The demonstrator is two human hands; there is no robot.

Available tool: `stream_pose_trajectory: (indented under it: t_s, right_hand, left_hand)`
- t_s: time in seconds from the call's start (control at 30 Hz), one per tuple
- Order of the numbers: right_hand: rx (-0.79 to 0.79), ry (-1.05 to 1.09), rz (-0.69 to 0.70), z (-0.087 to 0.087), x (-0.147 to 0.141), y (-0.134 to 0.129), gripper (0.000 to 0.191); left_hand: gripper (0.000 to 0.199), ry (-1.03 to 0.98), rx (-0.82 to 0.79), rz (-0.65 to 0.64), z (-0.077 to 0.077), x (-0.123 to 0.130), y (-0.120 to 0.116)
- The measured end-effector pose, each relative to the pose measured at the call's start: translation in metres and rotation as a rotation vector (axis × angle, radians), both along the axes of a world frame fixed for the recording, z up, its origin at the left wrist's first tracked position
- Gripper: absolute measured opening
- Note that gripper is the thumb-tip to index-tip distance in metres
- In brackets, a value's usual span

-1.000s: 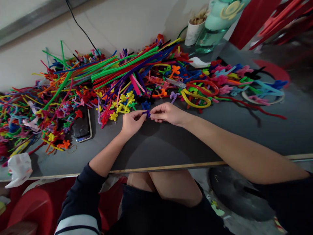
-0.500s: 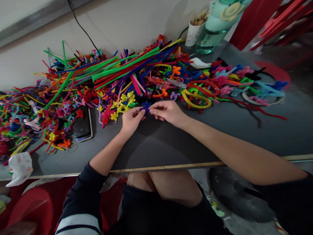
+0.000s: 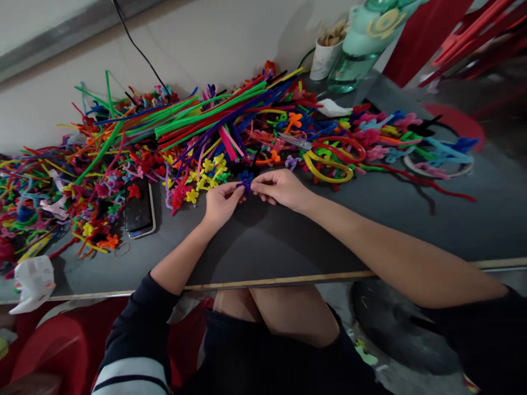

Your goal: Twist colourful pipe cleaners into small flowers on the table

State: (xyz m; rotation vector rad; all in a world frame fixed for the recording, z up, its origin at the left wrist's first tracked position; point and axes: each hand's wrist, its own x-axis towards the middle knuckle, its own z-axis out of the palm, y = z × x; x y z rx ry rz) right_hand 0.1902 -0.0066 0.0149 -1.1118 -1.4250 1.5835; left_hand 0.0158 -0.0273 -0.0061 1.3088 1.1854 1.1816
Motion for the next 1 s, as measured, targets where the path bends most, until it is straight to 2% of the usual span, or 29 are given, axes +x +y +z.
stream_pose_trajectory:
  t_s: [0.3,0.63,0.8,1.0]
  right_hand:
    - [0.011,-0.045,0.012,-0.009,0.0,0.003,0.025]
    - [0.024,-0.038,0.019,-0.008,-0.001,0.004,0.026]
    - [0.031,-0.022,0.015,-0.01,0.0,0.004,0.029]
    - [0.045,0.011,0.001,-0.012,0.001,0.004,0.031]
  left_hand:
    - [0.02,0.017,-0.01,-0.001,-0.002,-0.001,0.002]
    - [0.019,0.08,0.011,0.004,-0.002,-0.001,0.002]
    - [0.019,0.122,0.068,0.033,0.0,-0.002,0.004]
    - [0.02,0.157,0.118,-0.004,0.003,-0.006,0.007]
